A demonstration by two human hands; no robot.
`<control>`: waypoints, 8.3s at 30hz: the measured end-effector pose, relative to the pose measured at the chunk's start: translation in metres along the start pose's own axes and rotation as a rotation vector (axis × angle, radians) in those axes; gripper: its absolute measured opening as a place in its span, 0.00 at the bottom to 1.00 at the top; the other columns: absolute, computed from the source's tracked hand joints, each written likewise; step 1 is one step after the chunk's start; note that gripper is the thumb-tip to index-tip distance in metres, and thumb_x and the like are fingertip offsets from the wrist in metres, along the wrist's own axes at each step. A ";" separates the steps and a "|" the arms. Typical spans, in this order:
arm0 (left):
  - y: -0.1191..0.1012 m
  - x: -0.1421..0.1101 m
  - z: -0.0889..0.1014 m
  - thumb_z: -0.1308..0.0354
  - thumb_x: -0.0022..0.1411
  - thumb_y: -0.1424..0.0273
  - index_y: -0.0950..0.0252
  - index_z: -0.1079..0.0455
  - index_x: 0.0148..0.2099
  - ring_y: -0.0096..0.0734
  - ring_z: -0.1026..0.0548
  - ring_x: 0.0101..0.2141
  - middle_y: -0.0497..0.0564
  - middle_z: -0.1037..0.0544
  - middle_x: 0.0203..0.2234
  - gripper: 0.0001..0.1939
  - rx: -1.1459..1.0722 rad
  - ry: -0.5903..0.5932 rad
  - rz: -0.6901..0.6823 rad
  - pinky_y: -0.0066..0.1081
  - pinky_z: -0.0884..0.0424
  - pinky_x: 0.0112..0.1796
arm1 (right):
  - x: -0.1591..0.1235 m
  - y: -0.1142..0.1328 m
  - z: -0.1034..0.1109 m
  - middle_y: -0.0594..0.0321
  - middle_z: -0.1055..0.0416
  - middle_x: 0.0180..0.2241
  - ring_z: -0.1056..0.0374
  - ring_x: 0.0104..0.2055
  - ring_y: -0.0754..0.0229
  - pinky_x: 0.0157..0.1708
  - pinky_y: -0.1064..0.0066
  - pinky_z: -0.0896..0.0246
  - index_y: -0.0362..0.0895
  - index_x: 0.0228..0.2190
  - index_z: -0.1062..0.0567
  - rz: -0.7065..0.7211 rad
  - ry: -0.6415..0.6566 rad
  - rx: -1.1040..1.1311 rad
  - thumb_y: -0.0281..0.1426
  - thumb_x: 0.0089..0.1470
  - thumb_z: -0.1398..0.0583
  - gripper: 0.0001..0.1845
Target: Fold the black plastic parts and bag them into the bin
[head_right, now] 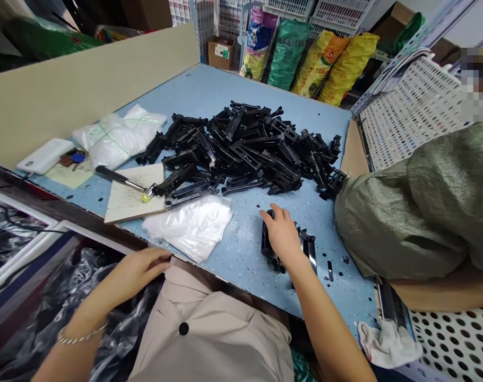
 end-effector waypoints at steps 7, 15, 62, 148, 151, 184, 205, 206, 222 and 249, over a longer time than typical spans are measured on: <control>-0.067 0.105 -0.038 0.41 0.57 0.73 0.67 0.31 0.36 0.43 0.28 0.43 0.59 0.27 0.39 0.03 -0.153 -0.404 0.034 0.40 0.32 0.44 | 0.029 -0.015 0.008 0.54 0.33 0.56 0.40 0.59 0.50 0.51 0.56 0.40 0.46 0.46 0.25 0.405 0.244 -0.069 0.18 0.55 0.48 0.22; -0.019 0.115 -0.021 0.34 0.49 0.64 0.66 0.31 0.25 0.24 0.34 0.21 0.46 0.30 0.20 0.12 -0.744 -0.284 0.126 0.27 0.37 0.25 | 0.000 0.001 0.008 0.56 0.23 0.39 0.28 0.40 0.55 0.40 0.64 0.34 0.43 0.43 0.23 -0.104 0.283 1.087 0.40 0.56 0.42 0.17; -0.026 0.052 -0.014 0.57 0.61 0.82 0.63 0.42 0.64 0.39 0.38 0.60 0.58 0.38 0.60 0.29 -0.162 -0.587 -0.219 0.44 0.39 0.60 | -0.075 0.080 -0.034 0.67 0.33 0.20 0.44 0.16 0.73 0.11 0.87 0.51 0.44 0.36 0.29 -0.479 0.841 2.310 0.39 0.45 0.30 0.19; -0.012 0.108 -0.014 0.31 0.42 0.63 0.67 0.30 0.26 0.21 0.37 0.20 0.45 0.31 0.19 0.14 -1.119 -0.195 0.216 0.26 0.40 0.24 | -0.031 0.052 -0.005 0.56 0.24 0.41 0.29 0.32 0.60 0.34 0.67 0.31 0.42 0.40 0.25 -0.459 0.246 1.910 0.39 0.46 0.32 0.20; -0.019 0.106 -0.018 0.30 0.38 0.67 0.67 0.32 0.23 0.20 0.37 0.20 0.43 0.31 0.19 0.14 -1.104 -0.273 0.200 0.24 0.41 0.24 | 0.000 0.094 -0.010 0.57 0.23 0.38 0.27 0.32 0.61 0.36 0.66 0.29 0.42 0.39 0.25 -0.418 0.412 2.094 0.36 0.45 0.31 0.18; -0.025 0.027 -0.020 0.54 0.66 0.79 0.57 0.44 0.66 0.38 0.34 0.58 0.57 0.34 0.59 0.28 -0.247 -0.580 -0.377 0.41 0.36 0.58 | -0.039 0.123 -0.034 0.68 0.33 0.27 0.43 0.21 0.78 0.17 0.98 0.45 0.41 0.27 0.30 -0.494 0.788 2.591 0.29 0.46 0.32 0.11; -0.014 -0.063 0.035 0.48 0.64 0.61 0.54 0.24 0.48 0.36 0.21 0.42 0.47 0.19 0.42 0.15 0.027 -0.025 -0.227 0.28 0.25 0.44 | -0.057 0.089 0.019 0.57 0.28 0.50 0.30 0.47 0.56 0.45 0.63 0.34 0.50 0.53 0.31 0.036 0.303 1.091 0.37 0.60 0.45 0.19; 0.003 -0.068 0.036 0.46 0.62 0.59 0.55 0.23 0.47 0.39 0.20 0.42 0.47 0.18 0.42 0.16 0.062 0.062 -0.123 0.29 0.24 0.44 | -0.059 0.065 0.022 0.56 0.29 0.50 0.30 0.48 0.54 0.45 0.61 0.34 0.50 0.53 0.31 -0.075 0.197 0.968 0.38 0.61 0.46 0.19; -0.056 0.106 -0.041 0.42 0.56 0.74 0.66 0.30 0.31 0.41 0.27 0.40 0.56 0.26 0.35 0.02 -0.301 -0.372 0.069 0.36 0.32 0.41 | -0.123 -0.086 -0.012 0.50 0.23 0.37 0.27 0.40 0.47 0.39 0.60 0.35 0.40 0.46 0.27 -0.582 0.201 0.425 0.39 0.52 0.44 0.22; -0.005 0.082 0.000 0.35 0.48 0.69 0.65 0.33 0.28 0.27 0.26 0.29 0.48 0.24 0.25 0.09 -1.182 -0.471 0.149 0.27 0.31 0.32 | 0.019 0.086 -0.020 0.65 0.26 0.28 0.35 0.25 0.66 0.24 0.76 0.38 0.43 0.35 0.23 -0.453 0.241 1.831 0.38 0.41 0.31 0.19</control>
Point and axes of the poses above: each hand's wrist, its own x-axis towards the middle knuckle, its own z-axis out of the back of the hand, y = z × x, the point moved 2 cm from there along x, towards the middle knuckle
